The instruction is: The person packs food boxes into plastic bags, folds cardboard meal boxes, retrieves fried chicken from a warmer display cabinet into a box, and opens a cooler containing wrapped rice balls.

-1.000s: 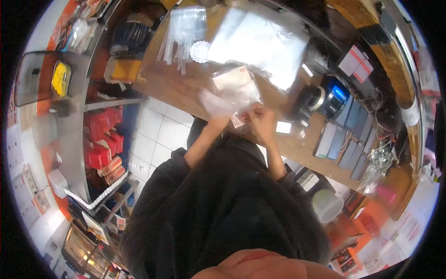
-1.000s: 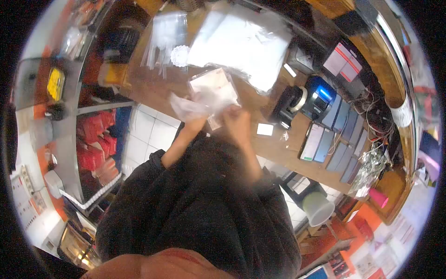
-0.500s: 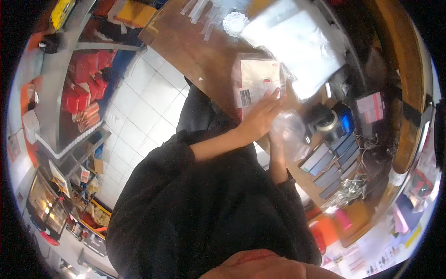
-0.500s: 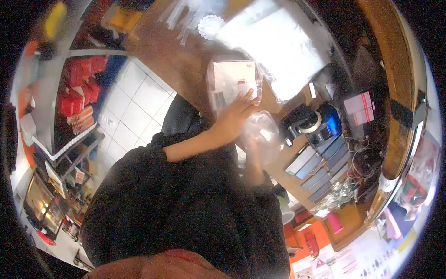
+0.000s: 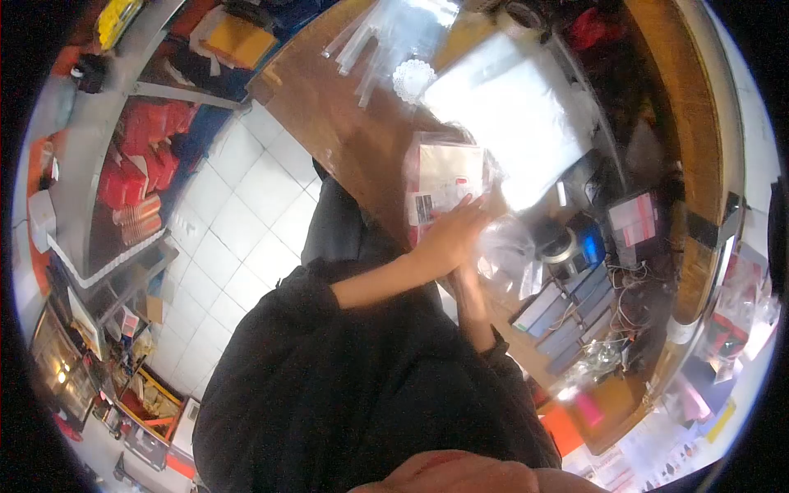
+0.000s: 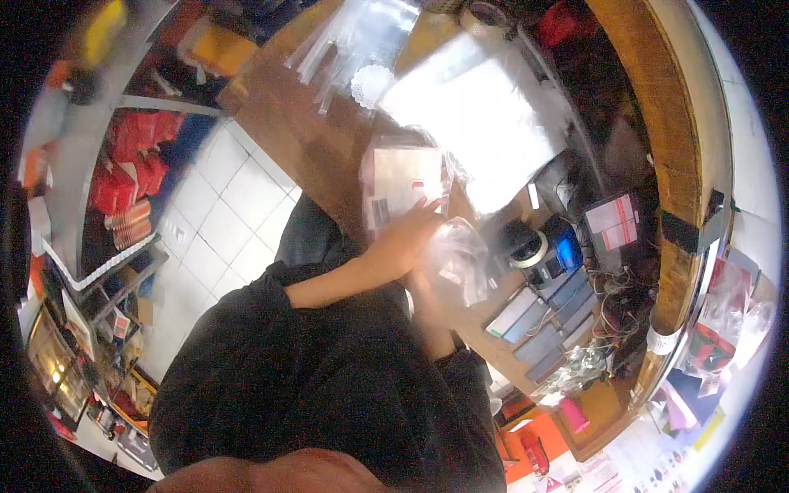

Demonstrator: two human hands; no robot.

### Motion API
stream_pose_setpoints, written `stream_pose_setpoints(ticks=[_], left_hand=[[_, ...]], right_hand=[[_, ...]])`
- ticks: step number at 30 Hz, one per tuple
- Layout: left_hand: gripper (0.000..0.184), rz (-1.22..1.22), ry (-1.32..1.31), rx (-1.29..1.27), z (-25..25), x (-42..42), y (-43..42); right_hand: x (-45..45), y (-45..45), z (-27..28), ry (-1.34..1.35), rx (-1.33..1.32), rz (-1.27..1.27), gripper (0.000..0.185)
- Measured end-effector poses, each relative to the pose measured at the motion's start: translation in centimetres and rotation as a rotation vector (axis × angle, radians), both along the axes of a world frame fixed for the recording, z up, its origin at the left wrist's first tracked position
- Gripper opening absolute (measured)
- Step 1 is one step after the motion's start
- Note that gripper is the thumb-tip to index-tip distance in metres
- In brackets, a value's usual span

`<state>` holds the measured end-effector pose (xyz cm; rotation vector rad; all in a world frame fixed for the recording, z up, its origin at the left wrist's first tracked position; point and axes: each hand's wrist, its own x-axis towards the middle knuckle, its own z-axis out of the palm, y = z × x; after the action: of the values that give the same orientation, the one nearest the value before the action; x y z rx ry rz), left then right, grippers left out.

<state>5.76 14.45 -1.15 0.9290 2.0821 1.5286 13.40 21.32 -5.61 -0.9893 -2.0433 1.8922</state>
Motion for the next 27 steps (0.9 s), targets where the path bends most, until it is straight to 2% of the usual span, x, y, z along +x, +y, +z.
stream_pose_setpoints(ticks=[2,3,5,9,11,12,13,14,15,16,18,19,21,22,24,25,27], left_hand=[[0.034,0.014,0.15,-0.245,0.4,0.0,0.0],[0.034,0.01,0.161,-0.247,0.5,-0.2,0.0],[0.028,-0.073,0.408,-0.428,0.7,-0.6,0.1],[0.024,-0.035,0.515,-0.463,0.3,-0.5,0.0],[0.02,-0.065,0.114,-0.232,-2.4,-0.7,-0.1],[0.02,0.183,0.003,0.026,-4.3,-0.2,-0.2],[0.021,0.322,-0.266,0.132,-3.5,-0.9,-0.8],[0.023,0.495,-0.517,0.279,-2.6,-1.6,-1.4],[0.024,0.513,-0.721,0.259,-1.3,-2.3,-1.8],[0.024,0.546,-0.924,0.237,0.1,-3.0,-2.2],[0.024,0.931,-0.982,0.515,-0.6,-3.7,-1.4],[0.024,0.922,-0.977,0.513,-0.7,-4.2,-1.6],[0.026,0.65,-0.6,0.244,-0.8,-5.3,-2.7],[0.026,0.64,-0.598,0.244,-0.9,-5.7,-3.2],[0.027,0.426,-0.529,0.068,-1.6,-6.2,-3.7],[0.027,0.419,-0.524,0.068,-1.9,-6.4,-3.8],[0.028,0.328,-0.523,-0.034,-2.6,-6.8,-4.0]], right_hand=[[-0.1,-0.3,-0.2,-0.002,-0.08,-0.001,0.015],[-0.1,-0.4,-0.2,0.001,-0.126,-0.01,0.016],[0.2,-0.6,-0.1,-0.008,-0.256,-0.028,0.016],[0.0,-0.6,0.2,-0.039,-0.725,-0.169,0.016],[-0.7,-0.6,-0.4,-0.057,-1.0,-0.31,0.016],[-1.2,-0.7,-0.8,-0.061,-1.129,-0.398,0.016],[-1.6,-0.9,-1.5,-0.001,-1.236,-0.431,0.017],[-1.7,-1.3,-2.1,0.185,-1.386,-0.343,0.017],[-1.8,-2.1,-1.4,0.428,-1.508,-0.168,0.013],[-2.5,-2.8,0.0,0.438,-1.509,-0.18,0.013],[-4.3,-3.4,1.8,0.008,-1.326,-0.582,0.015],[-4.0,-3.4,1.0,0.019,-1.329,-0.585,0.015],[-3.2,-3.1,-1.0,0.23,-1.293,-0.332,0.016],[-3.7,-3.2,0.5,0.239,-1.292,-0.337,0.016],[-4.3,-3.2,3.4,-0.094,-0.974,-0.388,0.016],[-4.2,-3.1,3.6,-0.084,-0.974,-0.392,0.016],[-3.5,-3.2,4.0,-0.137,-0.618,-0.198,0.02]])
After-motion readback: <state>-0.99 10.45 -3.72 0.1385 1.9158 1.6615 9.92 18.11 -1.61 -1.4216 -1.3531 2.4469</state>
